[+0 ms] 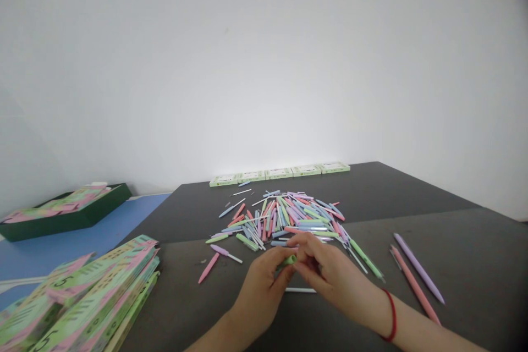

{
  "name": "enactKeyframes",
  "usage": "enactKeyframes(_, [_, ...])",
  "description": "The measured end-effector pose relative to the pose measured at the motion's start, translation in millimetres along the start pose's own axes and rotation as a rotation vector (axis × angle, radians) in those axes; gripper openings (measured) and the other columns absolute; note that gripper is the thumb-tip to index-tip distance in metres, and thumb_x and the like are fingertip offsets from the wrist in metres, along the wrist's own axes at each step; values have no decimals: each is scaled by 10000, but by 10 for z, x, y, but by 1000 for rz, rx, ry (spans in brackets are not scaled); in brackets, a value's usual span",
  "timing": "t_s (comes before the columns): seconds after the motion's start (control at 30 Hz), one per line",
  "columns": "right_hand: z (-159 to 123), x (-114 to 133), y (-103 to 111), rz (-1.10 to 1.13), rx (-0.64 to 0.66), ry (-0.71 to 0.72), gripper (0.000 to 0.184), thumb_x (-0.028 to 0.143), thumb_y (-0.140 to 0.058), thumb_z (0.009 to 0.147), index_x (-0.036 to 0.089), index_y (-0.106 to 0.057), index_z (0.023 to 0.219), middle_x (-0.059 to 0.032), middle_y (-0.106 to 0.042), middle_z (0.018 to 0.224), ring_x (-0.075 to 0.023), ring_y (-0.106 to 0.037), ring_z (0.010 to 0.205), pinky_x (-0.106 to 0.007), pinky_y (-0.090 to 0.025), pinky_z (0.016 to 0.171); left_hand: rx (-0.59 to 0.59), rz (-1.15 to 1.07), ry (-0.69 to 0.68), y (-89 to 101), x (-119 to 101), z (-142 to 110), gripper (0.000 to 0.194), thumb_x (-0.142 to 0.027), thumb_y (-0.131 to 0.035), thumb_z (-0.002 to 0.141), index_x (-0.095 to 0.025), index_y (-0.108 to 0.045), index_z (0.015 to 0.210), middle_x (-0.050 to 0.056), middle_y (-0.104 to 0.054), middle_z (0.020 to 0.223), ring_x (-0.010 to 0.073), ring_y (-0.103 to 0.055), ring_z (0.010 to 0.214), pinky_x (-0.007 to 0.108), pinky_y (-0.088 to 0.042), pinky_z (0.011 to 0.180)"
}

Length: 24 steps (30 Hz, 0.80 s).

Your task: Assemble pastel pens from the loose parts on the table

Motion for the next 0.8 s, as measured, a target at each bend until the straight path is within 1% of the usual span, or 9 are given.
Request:
enactKeyframes(0.1, [3,-18,3,41,-37,3,287,120,-482,848,207,-460,1120,5,-583,829,-125,-528,662,-251,-421,674,-9,-12,21,6,-21,6,220,-218,-499,887,-228,-633,1062,12,-665,999,162,-590,900,242,-426,816])
enactKeyframes(0.2, [17,-38,17,85,-80,-3,190,142,-441,881,198,-473,1060,7,-588,776,-136,-550,711,-257,-426,694,-12,-2,33,15,-34,13,242,-262,-490,895,-232,-637,1083,16,-675,965,165,-594,873,247,-436,801])
enactKeyframes(0.3, [29,-55,38,93,-121,-23,143,152,-437,886,194,-476,1017,14,-580,735,-134,-541,678,-253,-423,665,-18,4,24,32,-27,7,246,-272,-487,895,-226,-637,1085,29,-677,984,172,-597,904,259,-440,827])
enactKeyframes(0.4, [26,-31,60,65,-151,-12,145,143,-433,879,198,-488,1002,5,-573,748,-135,-531,673,-254,-418,654,-24,2,-13,61,2,-15,241,-259,-477,899,-230,-632,1082,35,-671,1039,174,-599,945,267,-441,857])
enactKeyframes(0.57, [15,94,81,75,-169,125,183,92,-418,862,207,-507,974,-13,-580,823,-130,-536,717,-241,-412,668,-53,-8,-133,128,52,-72,202,-231,-490,890,-243,-635,1030,38,-651,1109,185,-584,1035,280,-428,921])
enactKeyframes(0.67, [18,133,85,92,-181,163,222,53,-421,838,205,-494,982,-8,-591,829,-124,-547,726,-230,-411,670,-34,25,-174,154,65,-102,227,-218,-488,889,-255,-616,1073,46,-626,1170,191,-569,1070,285,-434,926])
enactKeyframes(0.8, [21,138,81,68,-195,175,253,50,-438,818,204,-486,1012,-3,-596,810,-121,-542,694,-227,-409,651,-25,82,-206,177,77,-120,262,-205,-495,884,-275,-595,1116,45,-618,1185,192,-569,1071,282,-446,910])
Point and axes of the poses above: each hand's wrist, its own z-axis towards the middle knuckle, its own y-axis out of the back of the hand, x = y × z, the point moved 3 cm from there along z, towards the middle knuckle
